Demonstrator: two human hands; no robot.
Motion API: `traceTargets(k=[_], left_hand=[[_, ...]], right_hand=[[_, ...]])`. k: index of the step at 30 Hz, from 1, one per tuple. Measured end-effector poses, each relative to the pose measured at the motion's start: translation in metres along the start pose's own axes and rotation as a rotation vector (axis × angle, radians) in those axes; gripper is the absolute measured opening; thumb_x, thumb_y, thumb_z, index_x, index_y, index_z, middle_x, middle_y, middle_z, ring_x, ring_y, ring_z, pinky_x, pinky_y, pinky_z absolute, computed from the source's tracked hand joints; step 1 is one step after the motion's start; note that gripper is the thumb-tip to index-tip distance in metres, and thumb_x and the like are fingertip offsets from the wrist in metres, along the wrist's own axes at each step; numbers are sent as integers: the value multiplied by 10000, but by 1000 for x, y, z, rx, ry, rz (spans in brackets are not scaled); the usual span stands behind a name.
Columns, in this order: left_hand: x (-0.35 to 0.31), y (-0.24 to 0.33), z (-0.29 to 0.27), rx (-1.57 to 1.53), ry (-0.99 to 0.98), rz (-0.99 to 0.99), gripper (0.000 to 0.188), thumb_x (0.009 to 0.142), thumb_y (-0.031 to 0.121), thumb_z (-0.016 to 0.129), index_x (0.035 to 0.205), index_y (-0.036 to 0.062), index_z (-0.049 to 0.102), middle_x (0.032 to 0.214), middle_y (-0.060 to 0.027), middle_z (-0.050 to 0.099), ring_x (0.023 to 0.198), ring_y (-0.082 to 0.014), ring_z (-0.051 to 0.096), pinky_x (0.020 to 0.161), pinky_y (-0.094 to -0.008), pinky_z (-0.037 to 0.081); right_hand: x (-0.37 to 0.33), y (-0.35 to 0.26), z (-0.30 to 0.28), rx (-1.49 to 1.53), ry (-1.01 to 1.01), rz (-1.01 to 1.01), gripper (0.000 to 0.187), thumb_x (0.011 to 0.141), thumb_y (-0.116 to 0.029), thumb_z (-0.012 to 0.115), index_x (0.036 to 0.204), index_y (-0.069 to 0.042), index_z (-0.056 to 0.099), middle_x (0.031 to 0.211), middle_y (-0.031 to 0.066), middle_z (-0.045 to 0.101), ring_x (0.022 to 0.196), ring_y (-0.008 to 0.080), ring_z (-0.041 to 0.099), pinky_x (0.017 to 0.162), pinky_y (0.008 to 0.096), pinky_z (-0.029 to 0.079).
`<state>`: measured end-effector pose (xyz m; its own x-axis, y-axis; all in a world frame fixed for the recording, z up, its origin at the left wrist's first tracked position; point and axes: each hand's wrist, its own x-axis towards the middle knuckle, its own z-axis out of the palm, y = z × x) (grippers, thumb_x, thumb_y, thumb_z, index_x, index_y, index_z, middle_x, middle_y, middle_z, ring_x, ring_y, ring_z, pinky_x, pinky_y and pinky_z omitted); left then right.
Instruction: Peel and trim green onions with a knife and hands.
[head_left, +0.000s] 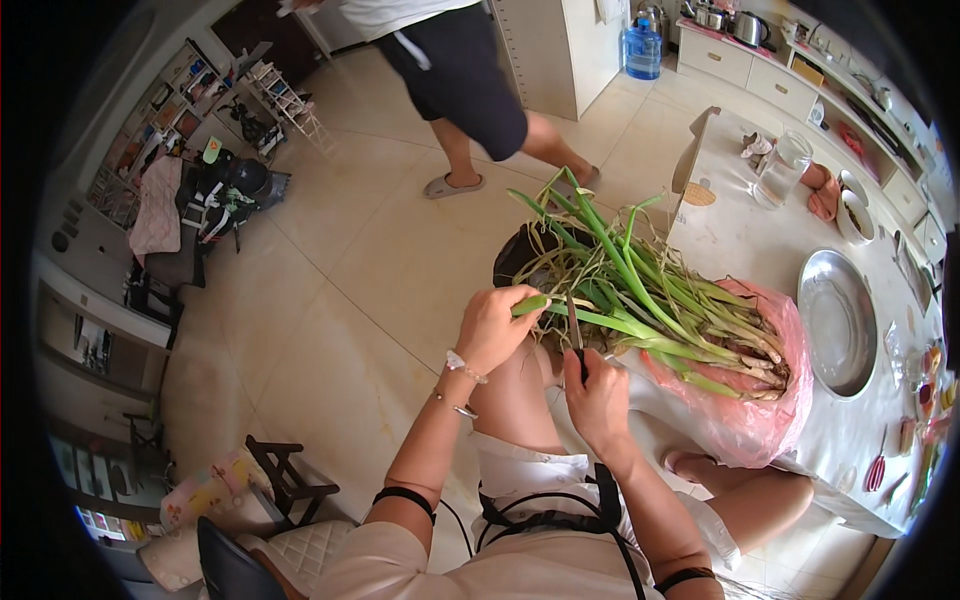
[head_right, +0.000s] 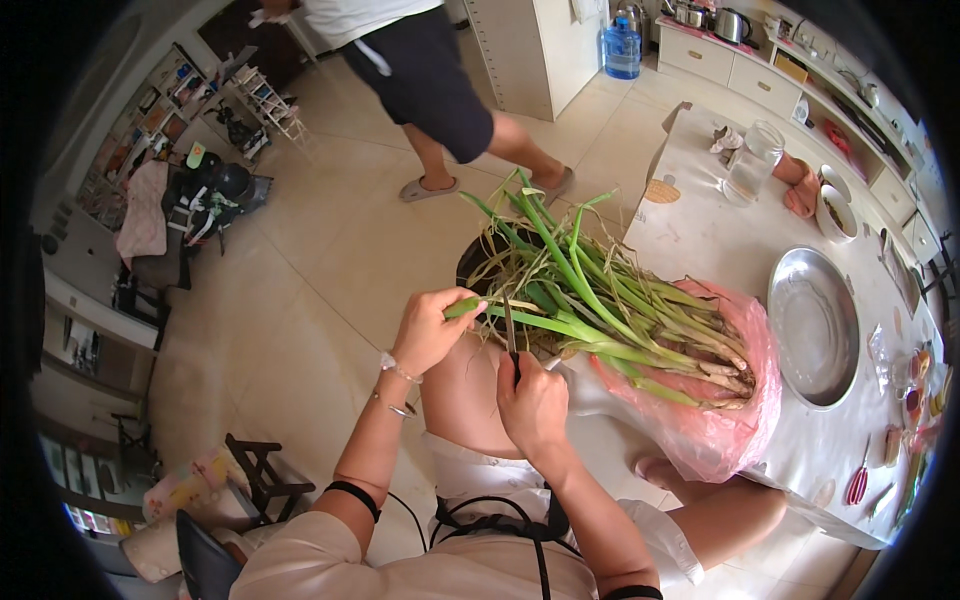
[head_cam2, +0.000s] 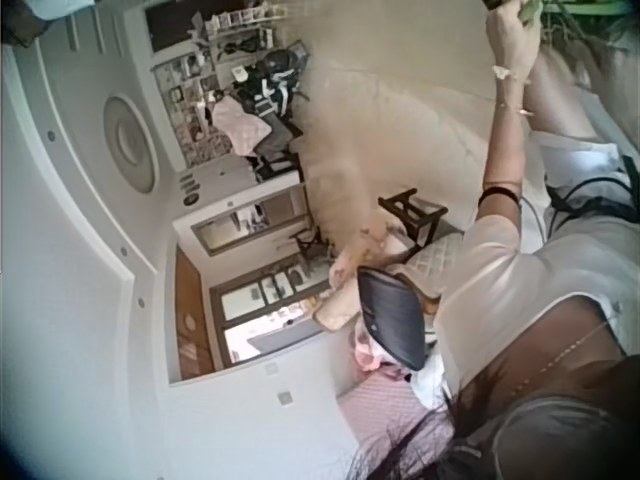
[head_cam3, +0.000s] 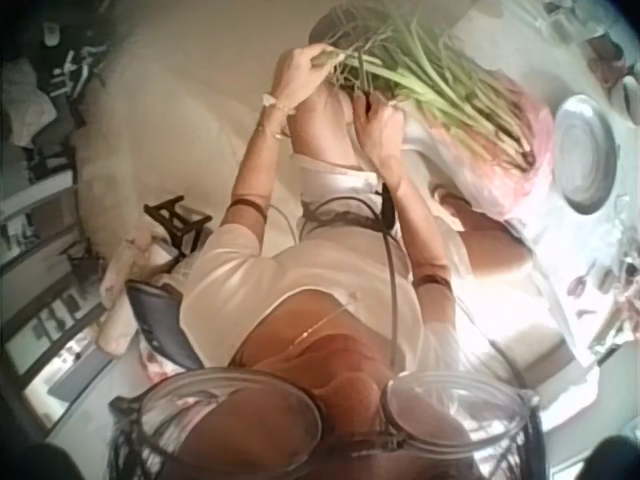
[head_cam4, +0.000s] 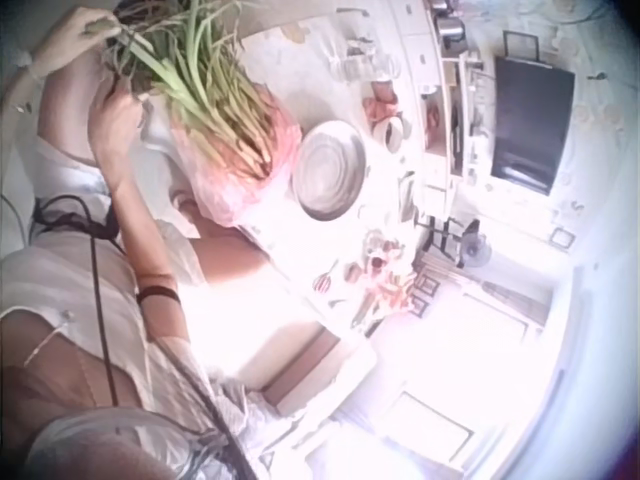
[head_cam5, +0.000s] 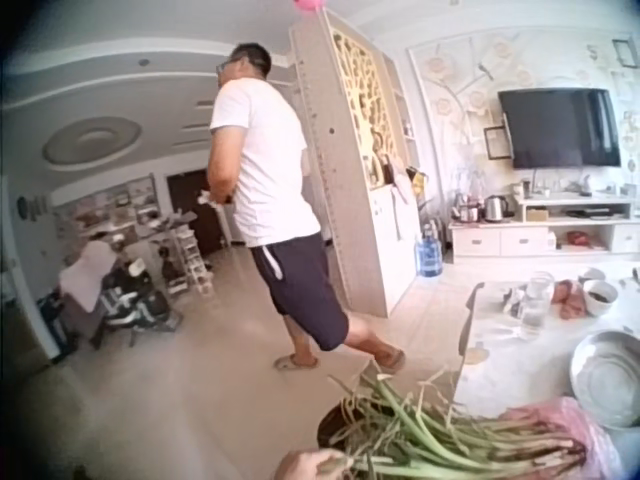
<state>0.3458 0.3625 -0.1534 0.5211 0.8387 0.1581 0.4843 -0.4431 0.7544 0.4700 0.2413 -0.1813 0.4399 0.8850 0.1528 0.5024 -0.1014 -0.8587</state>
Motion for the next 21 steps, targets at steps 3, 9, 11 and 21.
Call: traceTargets(k=[3,9,11,21], left_hand=[[2,-1,12,-14,79,-53,161,877,151,648,848,-6,636,625,-35,605,558,-71,500,526,-249,409],[0,-6,23,49,196,25,116,883,104,619,847,-6,610,609,-52,567,548,-109,513,524,-265,410],[-1,-6,28,24,201,48,98,881,94,617,863,-3,614,618,-56,565,551,-114,517,525,-268,413],[-4,23,11,-546,408,-114,172,945,210,583,849,74,624,688,51,534,568,-18,449,483,-203,350]], right_hand=[[-3,0,4,-15,-2,17,304,871,-177,597,625,-7,541,513,224,536,478,411,557,475,472,452],[-10,1,9,34,-32,72,320,872,-187,593,628,15,551,538,248,548,500,430,565,491,482,461],[-6,2,11,48,-42,83,325,873,-193,591,632,24,558,548,254,553,508,434,567,500,487,463],[-8,50,40,84,-61,73,304,904,-196,572,723,42,625,476,118,541,404,188,562,441,317,442]])
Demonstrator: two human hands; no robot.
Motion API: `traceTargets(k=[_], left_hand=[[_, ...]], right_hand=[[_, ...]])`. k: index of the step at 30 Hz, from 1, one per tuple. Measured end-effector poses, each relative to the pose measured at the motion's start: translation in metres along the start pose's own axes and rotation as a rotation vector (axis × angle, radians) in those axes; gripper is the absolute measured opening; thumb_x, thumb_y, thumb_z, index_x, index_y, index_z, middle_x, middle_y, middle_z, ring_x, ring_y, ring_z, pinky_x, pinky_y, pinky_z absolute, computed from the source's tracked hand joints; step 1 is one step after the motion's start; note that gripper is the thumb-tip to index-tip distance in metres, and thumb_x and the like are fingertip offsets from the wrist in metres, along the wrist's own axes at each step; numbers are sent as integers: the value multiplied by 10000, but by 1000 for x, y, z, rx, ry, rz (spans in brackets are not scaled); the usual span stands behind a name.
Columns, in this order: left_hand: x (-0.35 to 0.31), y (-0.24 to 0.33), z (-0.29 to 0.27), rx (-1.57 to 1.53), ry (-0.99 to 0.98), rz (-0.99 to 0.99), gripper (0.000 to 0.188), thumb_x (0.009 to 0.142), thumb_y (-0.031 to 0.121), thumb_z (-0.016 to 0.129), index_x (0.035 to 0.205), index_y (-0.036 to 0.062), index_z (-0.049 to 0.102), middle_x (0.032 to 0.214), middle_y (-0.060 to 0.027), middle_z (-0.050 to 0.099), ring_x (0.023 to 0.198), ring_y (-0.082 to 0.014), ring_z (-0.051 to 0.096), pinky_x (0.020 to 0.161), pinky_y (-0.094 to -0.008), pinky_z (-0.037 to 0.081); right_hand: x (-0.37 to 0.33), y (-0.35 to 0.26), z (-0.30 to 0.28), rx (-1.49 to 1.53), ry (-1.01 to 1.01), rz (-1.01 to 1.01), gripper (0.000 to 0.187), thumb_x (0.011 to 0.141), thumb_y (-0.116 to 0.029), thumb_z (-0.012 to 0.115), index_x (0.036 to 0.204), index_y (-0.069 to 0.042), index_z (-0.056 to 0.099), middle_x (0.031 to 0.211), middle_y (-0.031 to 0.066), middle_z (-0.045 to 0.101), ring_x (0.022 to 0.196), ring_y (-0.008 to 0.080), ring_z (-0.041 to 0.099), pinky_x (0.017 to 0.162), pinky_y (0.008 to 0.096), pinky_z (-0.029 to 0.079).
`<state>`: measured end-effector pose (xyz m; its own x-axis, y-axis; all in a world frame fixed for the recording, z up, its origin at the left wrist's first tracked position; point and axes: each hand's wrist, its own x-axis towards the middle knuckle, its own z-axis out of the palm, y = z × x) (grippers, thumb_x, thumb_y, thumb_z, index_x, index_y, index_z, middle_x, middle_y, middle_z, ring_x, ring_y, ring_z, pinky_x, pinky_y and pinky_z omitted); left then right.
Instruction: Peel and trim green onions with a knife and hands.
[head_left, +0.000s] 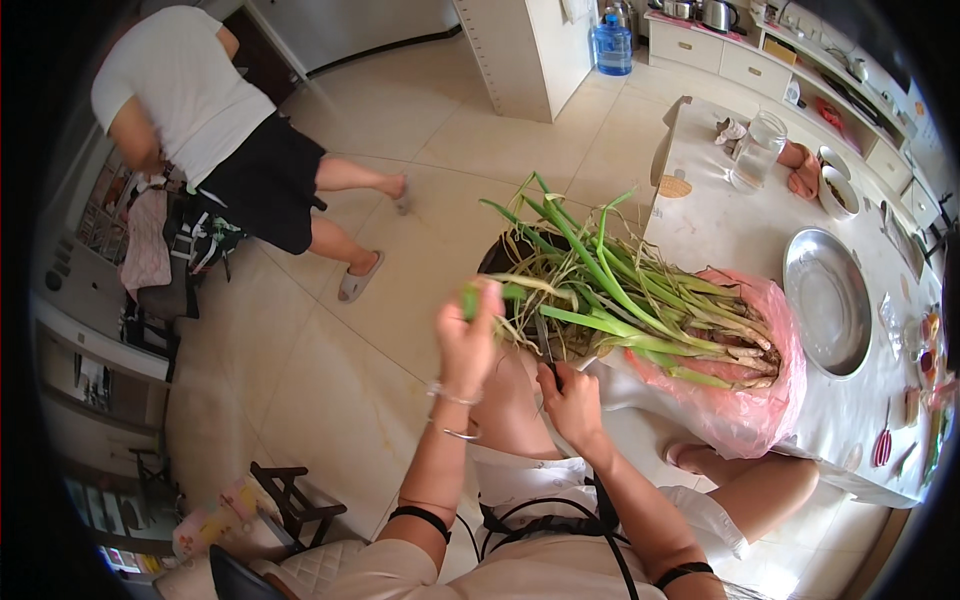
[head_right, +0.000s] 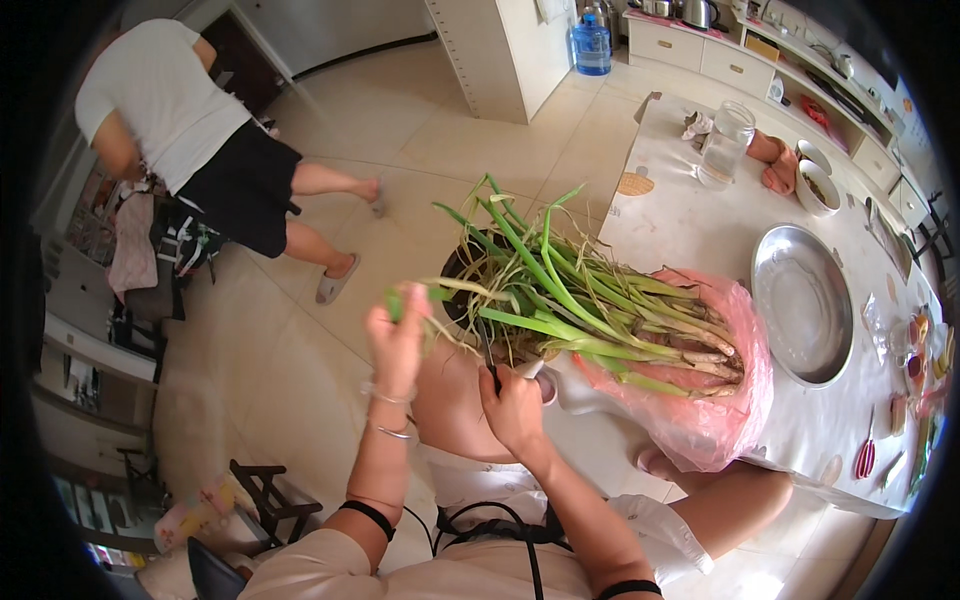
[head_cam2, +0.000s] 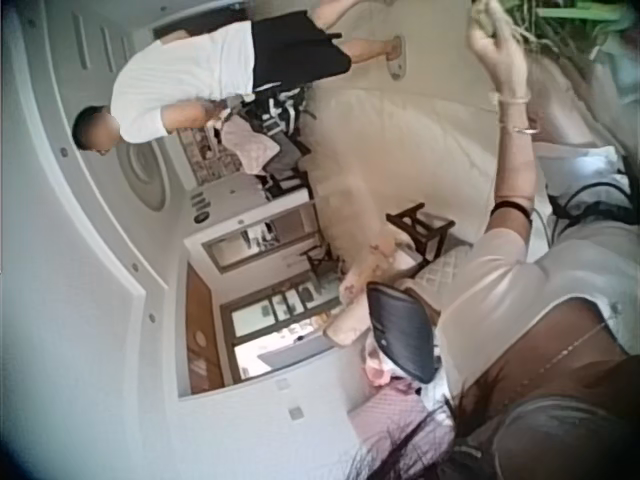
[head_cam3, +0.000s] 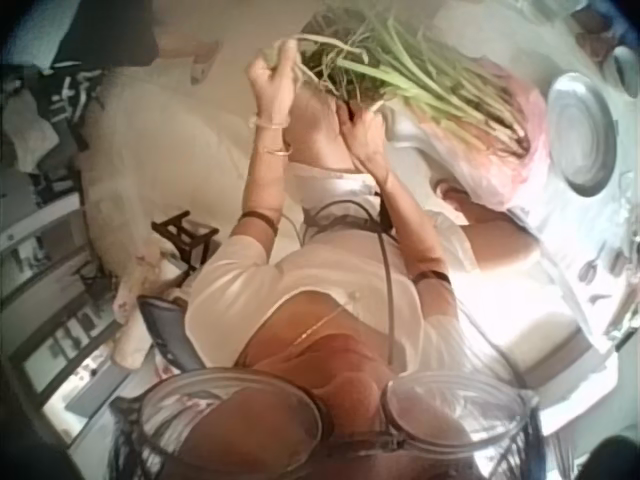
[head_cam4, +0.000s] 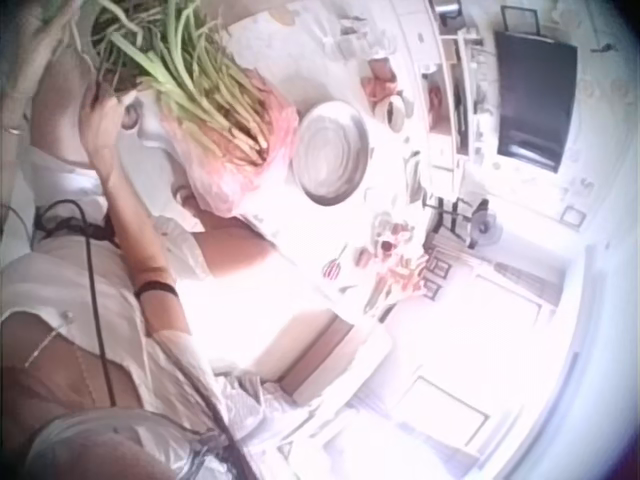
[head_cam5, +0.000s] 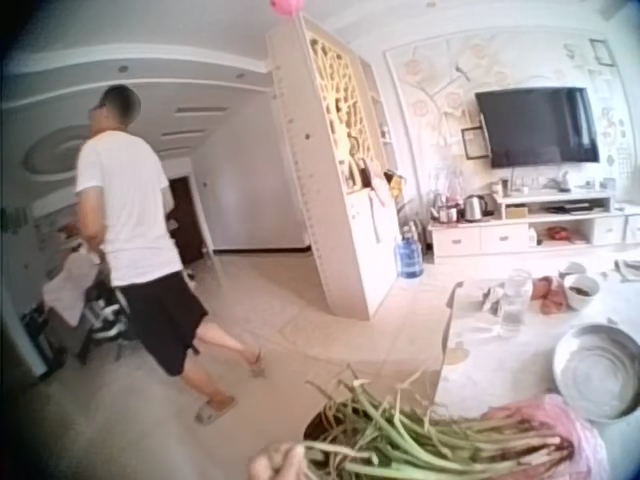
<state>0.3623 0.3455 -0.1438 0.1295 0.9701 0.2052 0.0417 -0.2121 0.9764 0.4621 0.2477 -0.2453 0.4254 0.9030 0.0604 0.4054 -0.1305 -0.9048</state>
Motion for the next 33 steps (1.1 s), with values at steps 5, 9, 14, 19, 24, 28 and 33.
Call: traceTargets(k=[5,9,14,19,24,28,33], left_hand=[[35,25,-74,-296,484,62,238,936,283,598,782,110,545,652,52,482,452,9,321,382,-172,180],[50,25,-123,-343,716,185,230,940,286,591,799,109,550,625,60,451,453,8,317,377,-176,182],[82,-46,-147,263,578,162,247,948,270,568,836,51,600,628,41,489,518,-39,386,463,-232,310],[101,-92,-118,272,209,8,246,941,246,570,843,24,604,648,15,546,589,-68,455,549,-246,385],[106,-88,-92,148,56,-7,191,939,236,589,877,57,611,660,28,544,498,-16,386,436,-185,302],[103,-77,-77,135,-10,-113,191,939,225,581,892,44,617,663,28,547,539,-27,404,479,-203,327],[95,-66,-67,109,-98,-183,203,938,221,578,895,27,622,669,25,552,578,-38,422,517,-219,347]], right_hand=[[-7,-4,-37,48,14,57,301,876,-198,611,674,20,563,579,200,573,504,367,569,490,408,435],[-12,4,-59,65,-3,102,276,879,-181,605,690,19,575,556,177,567,477,309,577,486,388,436],[-48,30,-74,12,-15,92,275,918,-188,559,743,15,621,462,50,528,352,108,478,355,272,355],[-84,31,-91,50,-62,245,232,900,-138,577,735,21,612,469,83,540,404,128,519,411,290,390],[-104,42,-107,44,-35,332,255,912,-169,577,744,19,614,466,60,540,377,105,491,384,275,367],[-108,54,-109,28,5,330,265,916,-183,575,747,16,618,465,59,541,366,102,482,377,275,363],[-102,45,-103,37,-30,360,257,907,-184,582,751,16,623,476,67,549,397,116,510,408,283,387]])
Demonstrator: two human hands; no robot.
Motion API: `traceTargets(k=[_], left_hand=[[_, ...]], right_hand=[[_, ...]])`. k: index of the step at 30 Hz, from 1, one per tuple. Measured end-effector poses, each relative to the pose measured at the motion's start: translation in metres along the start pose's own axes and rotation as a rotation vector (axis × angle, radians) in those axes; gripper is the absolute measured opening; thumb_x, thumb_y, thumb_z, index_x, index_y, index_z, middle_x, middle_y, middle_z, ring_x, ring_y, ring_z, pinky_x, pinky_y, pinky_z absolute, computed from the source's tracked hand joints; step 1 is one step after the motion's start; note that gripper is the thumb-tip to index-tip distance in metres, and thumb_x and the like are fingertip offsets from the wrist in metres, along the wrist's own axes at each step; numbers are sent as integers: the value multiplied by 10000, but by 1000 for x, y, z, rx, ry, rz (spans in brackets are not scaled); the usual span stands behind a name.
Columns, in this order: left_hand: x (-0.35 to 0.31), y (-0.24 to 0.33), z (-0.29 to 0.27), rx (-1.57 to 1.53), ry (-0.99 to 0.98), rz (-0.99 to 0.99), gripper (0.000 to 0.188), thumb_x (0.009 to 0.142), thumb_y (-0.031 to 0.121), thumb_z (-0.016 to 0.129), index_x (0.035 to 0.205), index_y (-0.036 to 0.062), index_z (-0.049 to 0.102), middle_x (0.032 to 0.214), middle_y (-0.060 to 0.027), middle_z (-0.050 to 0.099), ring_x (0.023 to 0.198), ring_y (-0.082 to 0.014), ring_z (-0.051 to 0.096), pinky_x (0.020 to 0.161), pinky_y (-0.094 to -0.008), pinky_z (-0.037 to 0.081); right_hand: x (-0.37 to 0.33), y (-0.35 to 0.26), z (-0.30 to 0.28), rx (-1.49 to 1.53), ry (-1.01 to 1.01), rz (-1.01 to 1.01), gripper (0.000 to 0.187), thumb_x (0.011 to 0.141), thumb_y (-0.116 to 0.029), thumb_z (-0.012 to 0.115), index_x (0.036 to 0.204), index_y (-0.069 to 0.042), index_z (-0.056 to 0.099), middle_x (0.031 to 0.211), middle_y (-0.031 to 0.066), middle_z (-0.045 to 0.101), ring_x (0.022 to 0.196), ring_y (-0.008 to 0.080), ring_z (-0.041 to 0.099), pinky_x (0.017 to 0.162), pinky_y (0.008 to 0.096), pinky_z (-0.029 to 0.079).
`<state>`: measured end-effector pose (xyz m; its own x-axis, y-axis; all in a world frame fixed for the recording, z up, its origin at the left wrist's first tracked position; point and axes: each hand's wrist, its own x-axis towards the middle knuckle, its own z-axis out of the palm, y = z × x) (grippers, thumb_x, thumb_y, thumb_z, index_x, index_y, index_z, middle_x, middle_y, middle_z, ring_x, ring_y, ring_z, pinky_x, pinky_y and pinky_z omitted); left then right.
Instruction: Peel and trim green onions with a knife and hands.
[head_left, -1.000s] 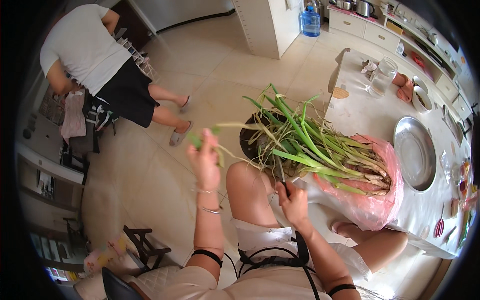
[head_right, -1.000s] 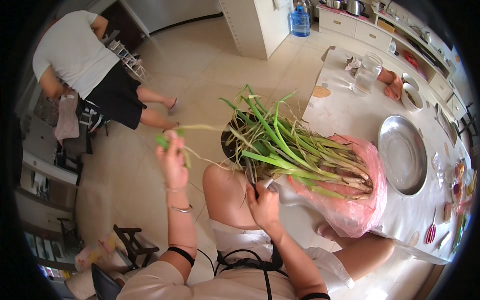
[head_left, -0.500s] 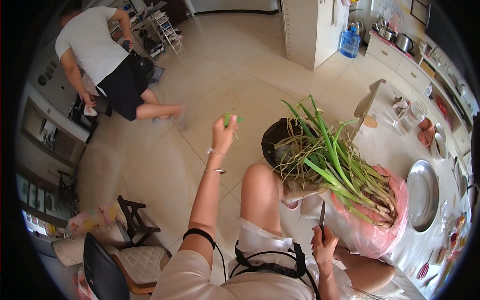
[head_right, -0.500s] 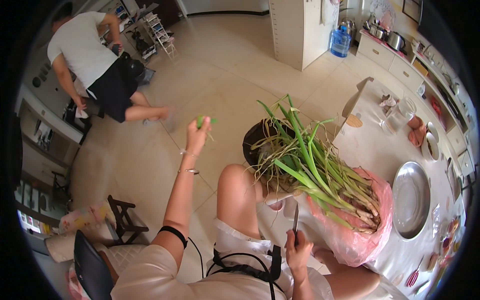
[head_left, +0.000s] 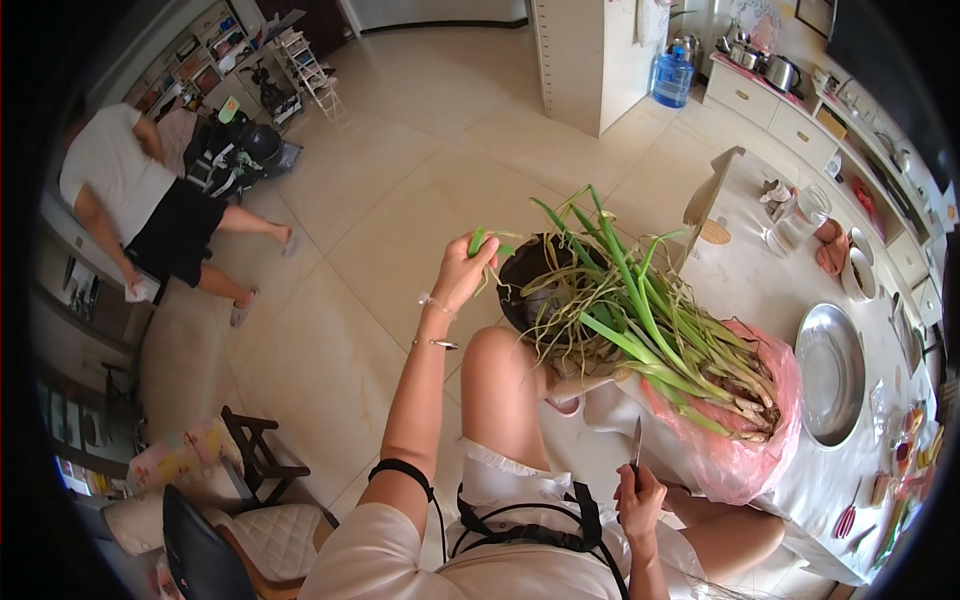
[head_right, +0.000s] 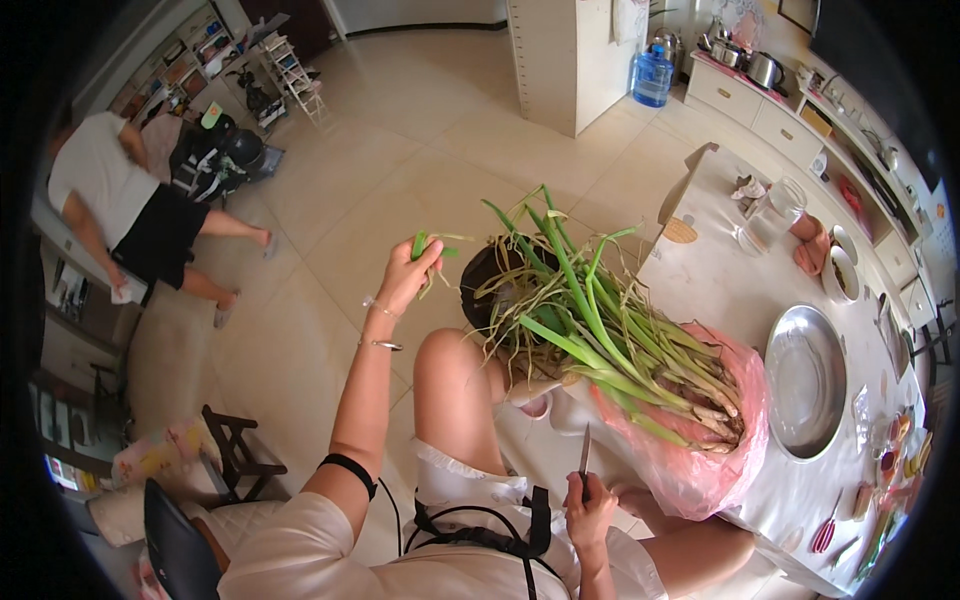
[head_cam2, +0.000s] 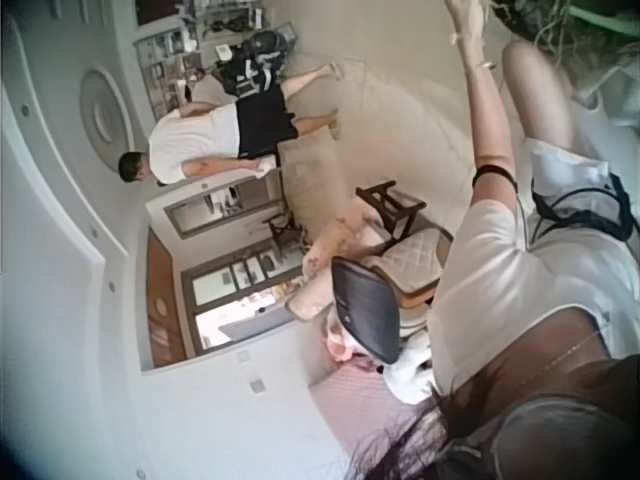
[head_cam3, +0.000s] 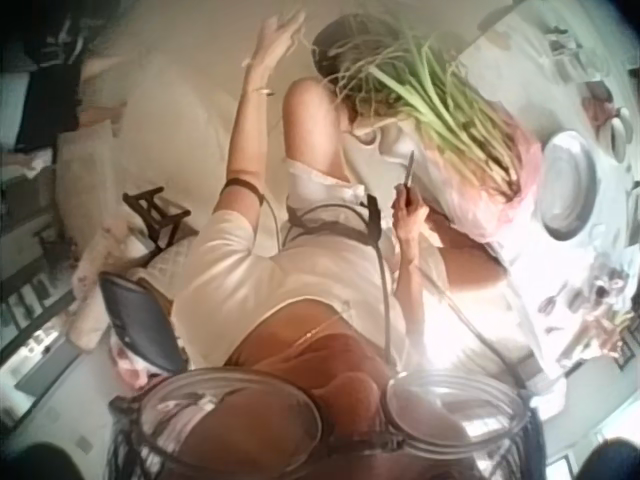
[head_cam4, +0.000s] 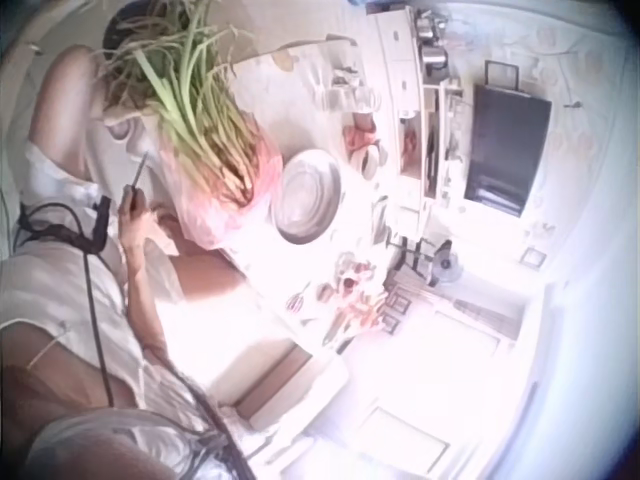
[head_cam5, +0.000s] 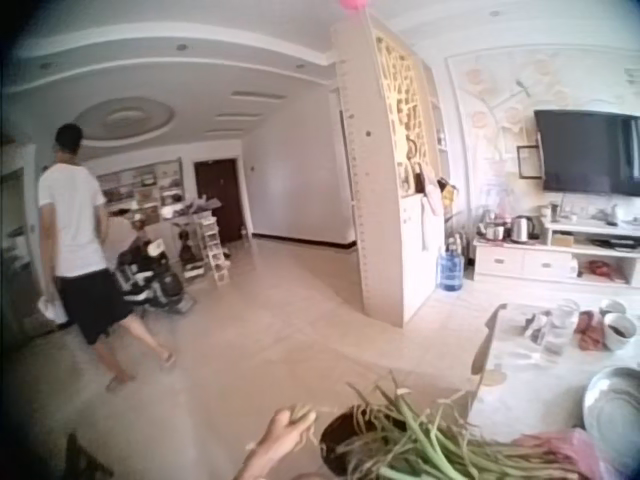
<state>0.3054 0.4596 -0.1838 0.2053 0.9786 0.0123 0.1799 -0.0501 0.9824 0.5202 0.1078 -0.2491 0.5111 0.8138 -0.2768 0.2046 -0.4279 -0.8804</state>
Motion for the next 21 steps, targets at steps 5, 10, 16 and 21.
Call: traceTargets(k=[5,10,16,21], left_hand=[[-6,16,3,42,-60,12,186,929,251,601,909,67,607,664,34,543,508,-11,398,437,-176,305],[-9,33,6,32,-102,-8,189,925,255,607,896,68,611,663,33,549,513,-10,409,435,-176,310],[18,11,22,197,-86,21,198,914,247,617,919,50,626,682,20,572,530,-32,441,455,-196,341],[74,-75,51,376,-133,-82,240,885,229,648,1012,26,643,722,-12,605,596,-77,507,533,-250,416]], right_hand=[[4,5,4,-8,-10,-91,264,924,-189,564,784,25,631,477,44,535,375,84,473,374,251,358],[6,8,2,-31,10,-128,259,924,-192,567,794,21,634,481,44,541,378,87,477,386,257,367],[5,3,-4,-21,20,-29,222,894,-148,600,759,27,623,492,80,558,428,130,538,438,284,410],[3,5,-3,-14,17,-14,213,896,-153,600,780,25,623,507,85,562,432,137,545,442,287,415]])
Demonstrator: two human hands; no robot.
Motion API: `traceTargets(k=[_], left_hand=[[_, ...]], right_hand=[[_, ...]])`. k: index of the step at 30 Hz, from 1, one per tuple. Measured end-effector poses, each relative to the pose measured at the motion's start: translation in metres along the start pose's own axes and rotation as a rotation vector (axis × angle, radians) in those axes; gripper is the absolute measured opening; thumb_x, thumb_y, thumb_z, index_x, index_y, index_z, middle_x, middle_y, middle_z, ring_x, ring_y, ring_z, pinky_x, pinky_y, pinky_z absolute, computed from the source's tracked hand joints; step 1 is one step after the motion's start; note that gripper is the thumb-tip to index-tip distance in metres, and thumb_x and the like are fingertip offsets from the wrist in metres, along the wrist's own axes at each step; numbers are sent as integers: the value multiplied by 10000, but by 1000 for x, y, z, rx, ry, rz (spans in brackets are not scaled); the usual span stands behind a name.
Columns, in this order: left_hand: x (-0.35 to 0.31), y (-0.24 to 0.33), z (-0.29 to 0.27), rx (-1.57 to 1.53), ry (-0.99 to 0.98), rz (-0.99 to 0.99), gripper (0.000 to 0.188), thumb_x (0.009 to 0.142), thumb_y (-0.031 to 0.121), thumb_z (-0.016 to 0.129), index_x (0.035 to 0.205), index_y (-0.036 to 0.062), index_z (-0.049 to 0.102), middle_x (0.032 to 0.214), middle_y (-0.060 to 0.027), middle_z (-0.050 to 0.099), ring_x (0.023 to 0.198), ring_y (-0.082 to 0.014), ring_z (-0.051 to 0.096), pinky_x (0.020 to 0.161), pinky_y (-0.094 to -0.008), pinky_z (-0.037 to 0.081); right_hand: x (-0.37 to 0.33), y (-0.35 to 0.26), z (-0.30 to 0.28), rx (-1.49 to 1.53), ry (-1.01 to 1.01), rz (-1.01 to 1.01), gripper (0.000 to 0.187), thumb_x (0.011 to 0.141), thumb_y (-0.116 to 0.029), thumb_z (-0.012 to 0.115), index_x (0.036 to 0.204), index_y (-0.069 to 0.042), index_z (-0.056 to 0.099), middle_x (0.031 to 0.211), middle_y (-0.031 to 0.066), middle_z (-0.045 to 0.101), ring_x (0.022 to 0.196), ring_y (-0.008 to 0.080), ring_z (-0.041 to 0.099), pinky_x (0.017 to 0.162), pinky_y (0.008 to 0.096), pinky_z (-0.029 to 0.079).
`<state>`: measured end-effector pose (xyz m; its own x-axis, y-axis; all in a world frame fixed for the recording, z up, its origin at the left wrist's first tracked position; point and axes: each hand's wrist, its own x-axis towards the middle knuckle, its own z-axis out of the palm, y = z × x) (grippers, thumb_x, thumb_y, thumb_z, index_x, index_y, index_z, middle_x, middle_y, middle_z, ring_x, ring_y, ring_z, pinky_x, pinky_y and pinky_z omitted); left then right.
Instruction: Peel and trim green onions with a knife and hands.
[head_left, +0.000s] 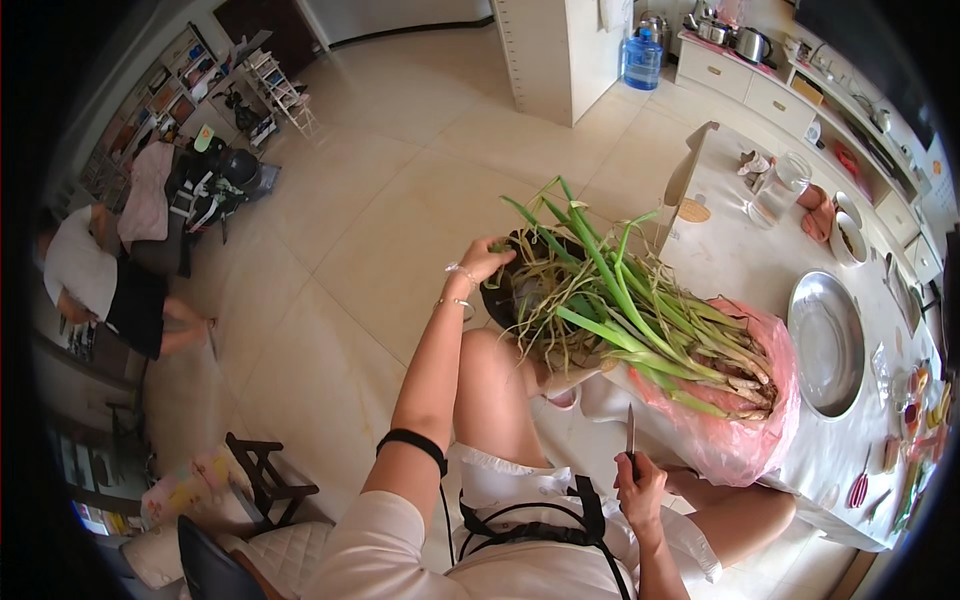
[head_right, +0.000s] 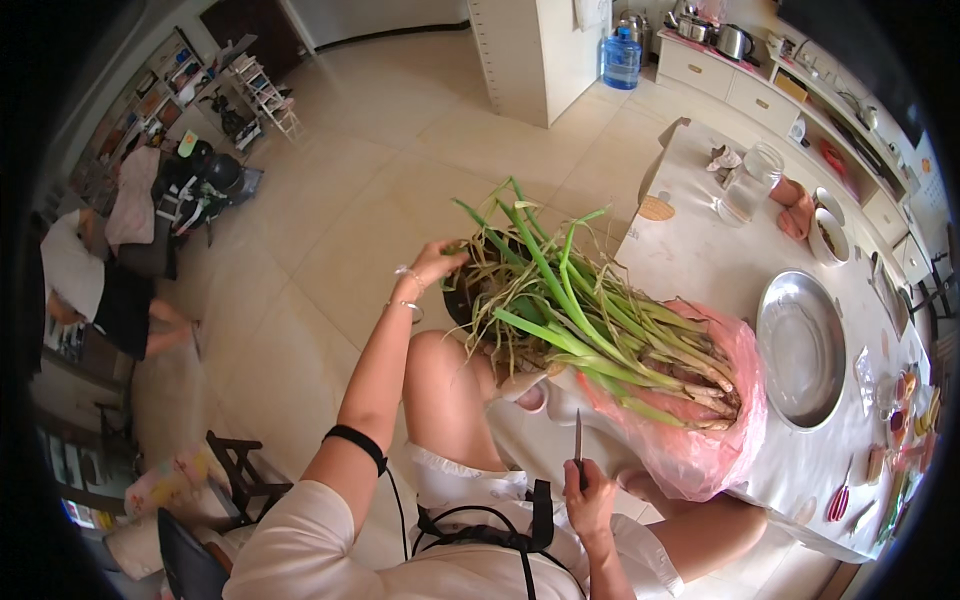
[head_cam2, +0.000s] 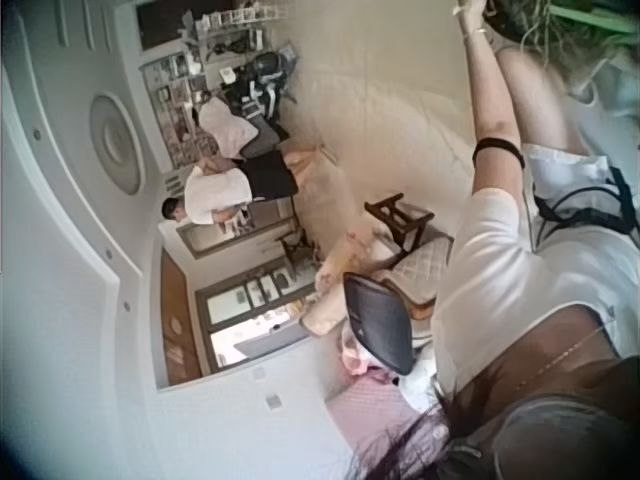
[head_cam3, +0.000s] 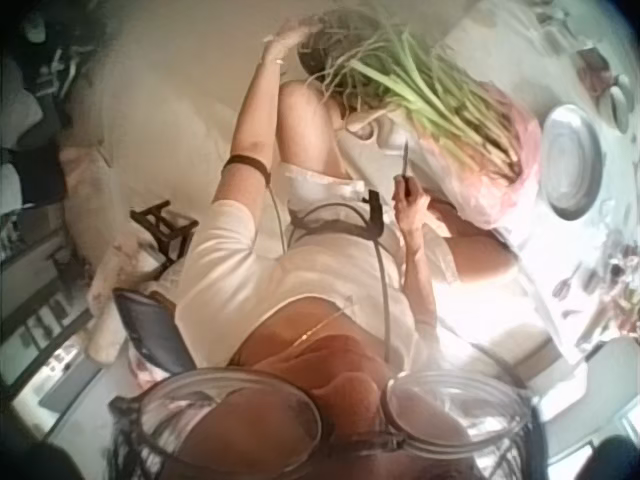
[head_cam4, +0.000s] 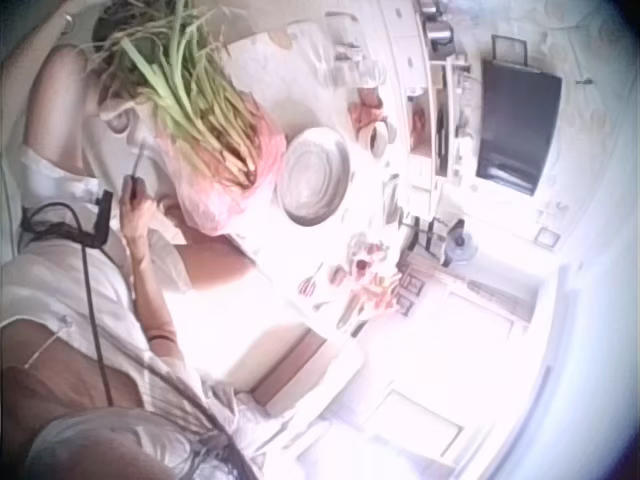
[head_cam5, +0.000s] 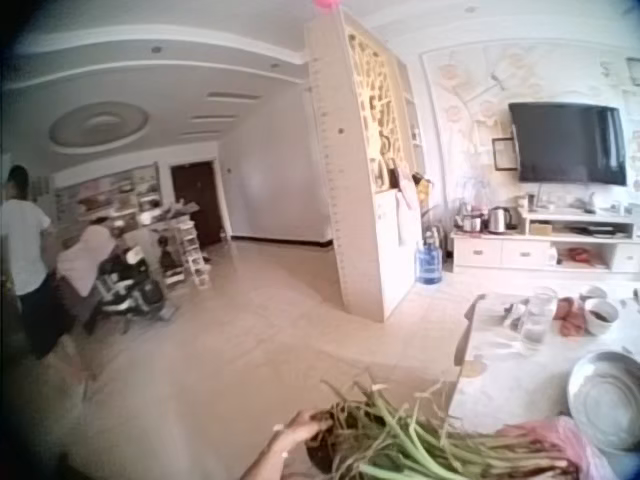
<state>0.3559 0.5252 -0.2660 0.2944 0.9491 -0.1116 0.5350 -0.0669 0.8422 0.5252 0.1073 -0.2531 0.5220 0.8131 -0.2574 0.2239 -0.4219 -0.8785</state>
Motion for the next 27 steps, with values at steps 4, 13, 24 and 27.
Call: traceTargets(k=[4,13,24,27], left_hand=[[47,-114,-7,159,-39,-70,353,857,189,657,1141,-17,616,975,-99,676,813,-174,638,737,-315,496],[-62,56,-29,-128,289,258,290,865,142,652,1104,-22,631,1063,-132,668,965,-193,640,833,-297,506],[-198,128,67,45,43,726,168,769,44,713,929,19,668,836,-95,653,734,-234,609,649,-320,497],[-204,131,93,164,36,769,154,757,60,717,898,30,663,822,-81,644,750,-261,597,661,-352,496]], right_hand=[[-5,-8,5,-9,-47,-88,205,895,-155,603,793,22,623,514,92,560,434,142,544,445,290,418],[-3,6,-5,-24,75,-84,181,879,-145,617,792,14,615,532,145,532,434,243,530,454,331,414],[-12,-4,-16,32,131,-91,210,889,-160,614,785,22,599,549,182,504,420,267,448,451,343,396],[-15,-2,-26,68,187,-82,204,890,-154,614,790,24,601,536,169,499,415,233,447,446,334,389]])
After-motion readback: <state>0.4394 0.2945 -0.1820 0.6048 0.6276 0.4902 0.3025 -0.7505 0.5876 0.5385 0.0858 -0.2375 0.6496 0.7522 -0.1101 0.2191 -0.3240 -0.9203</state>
